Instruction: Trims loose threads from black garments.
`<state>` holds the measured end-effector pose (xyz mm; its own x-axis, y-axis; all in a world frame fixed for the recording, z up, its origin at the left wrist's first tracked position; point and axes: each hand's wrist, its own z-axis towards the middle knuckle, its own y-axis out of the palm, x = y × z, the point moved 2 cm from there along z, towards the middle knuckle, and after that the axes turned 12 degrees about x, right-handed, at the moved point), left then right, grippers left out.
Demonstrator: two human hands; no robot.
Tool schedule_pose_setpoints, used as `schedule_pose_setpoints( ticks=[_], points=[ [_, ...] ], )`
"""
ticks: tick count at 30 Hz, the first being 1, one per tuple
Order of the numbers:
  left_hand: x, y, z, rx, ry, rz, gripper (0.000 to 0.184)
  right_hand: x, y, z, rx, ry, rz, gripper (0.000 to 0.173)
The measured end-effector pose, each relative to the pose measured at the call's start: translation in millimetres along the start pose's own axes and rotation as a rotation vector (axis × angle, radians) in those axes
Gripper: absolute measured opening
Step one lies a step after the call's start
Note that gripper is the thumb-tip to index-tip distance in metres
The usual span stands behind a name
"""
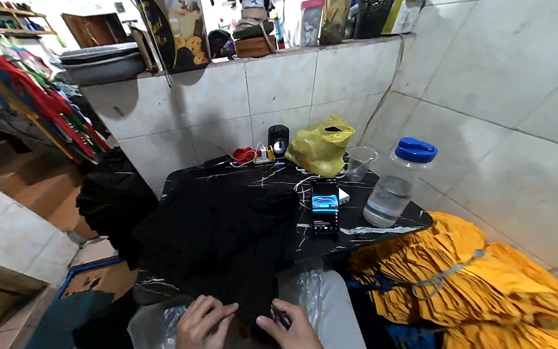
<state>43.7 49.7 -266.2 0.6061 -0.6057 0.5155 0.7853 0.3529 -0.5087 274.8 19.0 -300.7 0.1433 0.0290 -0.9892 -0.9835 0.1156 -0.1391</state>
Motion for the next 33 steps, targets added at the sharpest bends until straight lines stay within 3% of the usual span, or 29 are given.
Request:
schedule_pose_setpoints(
  ticks=[3, 6, 10, 13, 18, 22, 26, 29, 33],
  points=[
    [21, 10, -4, 0.135, -0.178, -0.151, 0.014, -8, 4, -4, 0.030, -0.034, -0.006, 0.026],
    [46, 30, -12, 0.129, -0.371, -0.471, 0.018, -14, 4, -6, 0.067, -0.105, -0.074, 0.029],
    [76, 39, -14, 0.203, -0.456, -0.628, 0.033, -19, -2, -9, 0.074, -0.162, -0.041, 0.030],
    [84, 40, -9, 0.273, -0.407, -0.527, 0.028, -25, -4, -10, 0.053, -0.177, -0.021, 0.025],
    [85, 39, -5, 0.221, -0.367, -0.508, 0.019, -29, -3, -11, 0.061, -0.114, 0.052, 0.025],
    [85, 34, -6, 0.102, -0.333, -0.465, 0.030, -34, -3, -10, 0.043, -0.071, 0.158, 0.017],
    [80, 32, -7, 0.076, -0.207, -0.298, 0.042, -36, -3, -11, -0.011, -0.141, 0.149, 0.019],
    [72, 35, -11, 0.096, -0.086, -0.216, 0.029, -36, -2, -12, 0.035, -0.265, 0.023, 0.013],
    [64, 37, -13, 0.202, -0.062, -0.223, 0.011, -42, -6, -15, 0.048, -0.399, -0.086, 0.011]
  ],
)
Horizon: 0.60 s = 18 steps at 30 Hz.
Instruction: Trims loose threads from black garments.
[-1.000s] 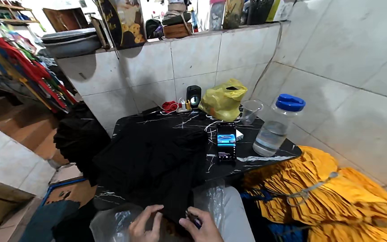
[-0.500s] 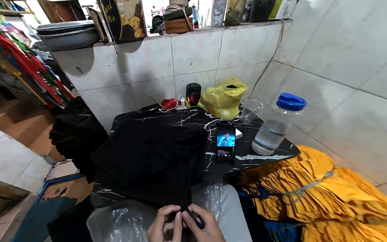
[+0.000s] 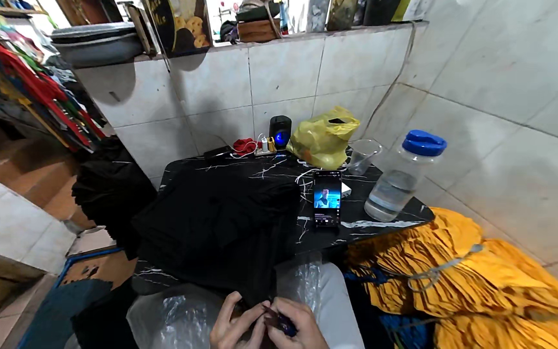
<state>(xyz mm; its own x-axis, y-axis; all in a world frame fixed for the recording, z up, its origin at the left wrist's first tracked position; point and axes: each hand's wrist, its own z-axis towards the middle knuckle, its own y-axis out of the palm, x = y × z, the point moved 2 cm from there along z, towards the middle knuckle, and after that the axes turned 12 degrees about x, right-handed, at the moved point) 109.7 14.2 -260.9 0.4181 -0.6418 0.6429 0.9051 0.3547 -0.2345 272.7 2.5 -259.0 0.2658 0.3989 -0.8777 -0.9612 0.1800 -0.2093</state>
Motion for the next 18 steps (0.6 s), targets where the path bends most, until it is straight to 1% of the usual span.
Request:
schedule_pose_setpoints(
  ticks=[3, 5, 7, 9, 13, 16, 18],
  points=[
    [-3, 1, -1, 0.044, -0.031, -0.048, 0.011, 4, -3, 1, 0.011, -0.027, 0.023, 0.013],
    [-6, 1, -2, 0.099, -0.074, -0.087, 0.013, 8, -5, 1, 0.024, 0.000, 0.019, 0.018],
    [-10, -1, 0, 0.154, -0.132, -0.122, 0.013, 8, -9, 1, 0.014, 0.063, -0.063, 0.033],
    [-12, -4, 3, 0.170, -0.194, -0.162, 0.013, 10, -12, 2, -0.015, 0.059, -0.142, 0.044],
    [-14, -6, 4, 0.144, -0.259, -0.246, 0.006, 19, -10, 3, -0.059, -0.049, -0.173, 0.040],
    [-10, -6, 5, 0.104, -0.258, -0.259, 0.004, 20, -6, 4, -0.061, -0.073, -0.147, 0.038],
    [-11, -9, 6, 0.094, -0.261, -0.260, 0.004, 18, -3, 4, -0.063, -0.078, -0.177, 0.038]
  ],
)
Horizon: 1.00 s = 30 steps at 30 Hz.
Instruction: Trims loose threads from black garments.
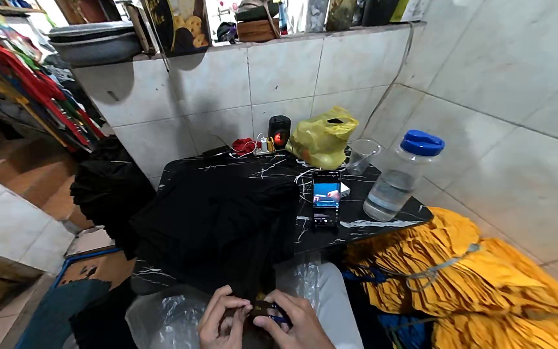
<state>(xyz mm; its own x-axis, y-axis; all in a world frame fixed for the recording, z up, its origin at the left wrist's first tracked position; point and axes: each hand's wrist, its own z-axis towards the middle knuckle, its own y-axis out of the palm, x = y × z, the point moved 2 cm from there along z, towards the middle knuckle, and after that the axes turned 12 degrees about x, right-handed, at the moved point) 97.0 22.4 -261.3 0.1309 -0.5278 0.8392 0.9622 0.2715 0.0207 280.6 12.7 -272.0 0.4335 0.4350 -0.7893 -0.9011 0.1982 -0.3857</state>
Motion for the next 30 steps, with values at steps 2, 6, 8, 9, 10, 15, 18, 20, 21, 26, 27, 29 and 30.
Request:
schedule_pose_setpoints(
  ticks=[2, 6, 8, 9, 10, 15, 18, 20, 21, 26, 27, 29, 30],
  points=[
    [-1, -4, 2, -0.020, -0.011, 0.003, 0.005, -3, 1, 0, -0.008, -0.010, -0.040, 0.039],
    [1, -5, 2, -0.066, -0.012, 0.008, 0.005, -3, 4, 1, 0.036, -0.002, -0.057, 0.039],
    [2, -2, 0, -0.093, 0.001, 0.022, 0.006, -5, 5, 2, 0.040, -0.026, -0.097, 0.038],
    [2, 0, -2, -0.102, 0.009, 0.030, 0.005, -8, 5, 3, 0.035, -0.046, -0.123, 0.037],
    [1, 1, -2, -0.105, 0.014, 0.036, 0.005, -9, 6, 3, 0.029, -0.066, -0.144, 0.035],
    [0, -1, -3, -0.120, 0.018, 0.045, 0.005, -12, 7, 2, 0.061, -0.120, -0.176, 0.027],
    [3, -1, -3, -0.116, -0.009, 0.012, 0.005, -13, 7, 4, 0.209, -0.055, -0.160, 0.032],
    [11, 4, -3, -0.044, -0.066, -0.047, 0.002, -13, 10, 7, 0.288, 0.032, -0.095, 0.036],
    [12, 6, -4, -0.023, -0.097, -0.074, 0.002, -14, 12, 8, 0.288, 0.075, -0.060, 0.038],
    [8, 6, -5, -0.022, -0.166, -0.080, 0.006, -9, 23, 8, 0.217, 0.125, 0.047, 0.026],
    [9, 4, -6, -0.004, -0.162, -0.092, 0.005, -9, 22, 7, 0.213, 0.151, 0.093, 0.023],
    [8, -3, -10, 0.012, -0.111, -0.010, 0.004, -5, 19, 6, 0.194, 0.245, 0.191, 0.017],
    [6, -7, -13, -0.023, -0.080, 0.070, 0.005, 0, 18, 6, 0.175, 0.306, 0.240, 0.016]
  ],
)
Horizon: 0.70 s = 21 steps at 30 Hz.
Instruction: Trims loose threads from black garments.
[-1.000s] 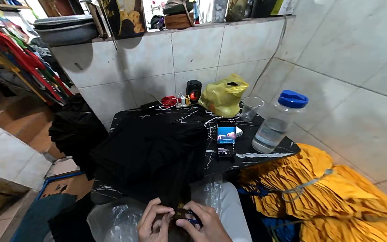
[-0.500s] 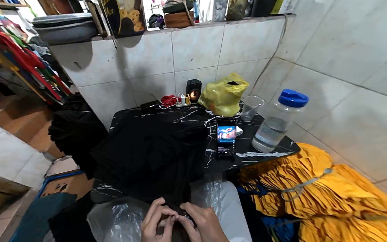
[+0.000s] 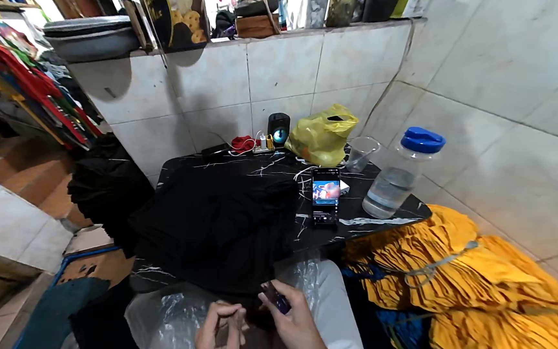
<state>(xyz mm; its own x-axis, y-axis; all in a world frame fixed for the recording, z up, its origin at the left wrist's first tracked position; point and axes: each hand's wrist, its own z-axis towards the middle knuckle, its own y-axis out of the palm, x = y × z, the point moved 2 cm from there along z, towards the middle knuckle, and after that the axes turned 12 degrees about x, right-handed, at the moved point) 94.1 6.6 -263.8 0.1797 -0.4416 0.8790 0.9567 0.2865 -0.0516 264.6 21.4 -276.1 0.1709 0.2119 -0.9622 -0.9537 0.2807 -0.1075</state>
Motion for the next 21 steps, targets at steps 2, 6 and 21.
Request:
schedule_pose_setpoints(
  ticks=[2, 6, 21],
  points=[
    [-12, -8, -5, -0.255, 0.052, 0.297, 0.009, 8, -4, 3, -0.045, 0.113, 0.086, 0.016],
    [-36, -16, -4, -0.795, -0.041, 0.535, 0.031, 18, -8, 4, -0.112, 0.221, 0.205, 0.011],
    [-27, 14, 0, -0.053, 0.275, 0.182, 0.009, 28, -8, -2, -0.156, 0.351, 0.384, 0.005]
  ],
)
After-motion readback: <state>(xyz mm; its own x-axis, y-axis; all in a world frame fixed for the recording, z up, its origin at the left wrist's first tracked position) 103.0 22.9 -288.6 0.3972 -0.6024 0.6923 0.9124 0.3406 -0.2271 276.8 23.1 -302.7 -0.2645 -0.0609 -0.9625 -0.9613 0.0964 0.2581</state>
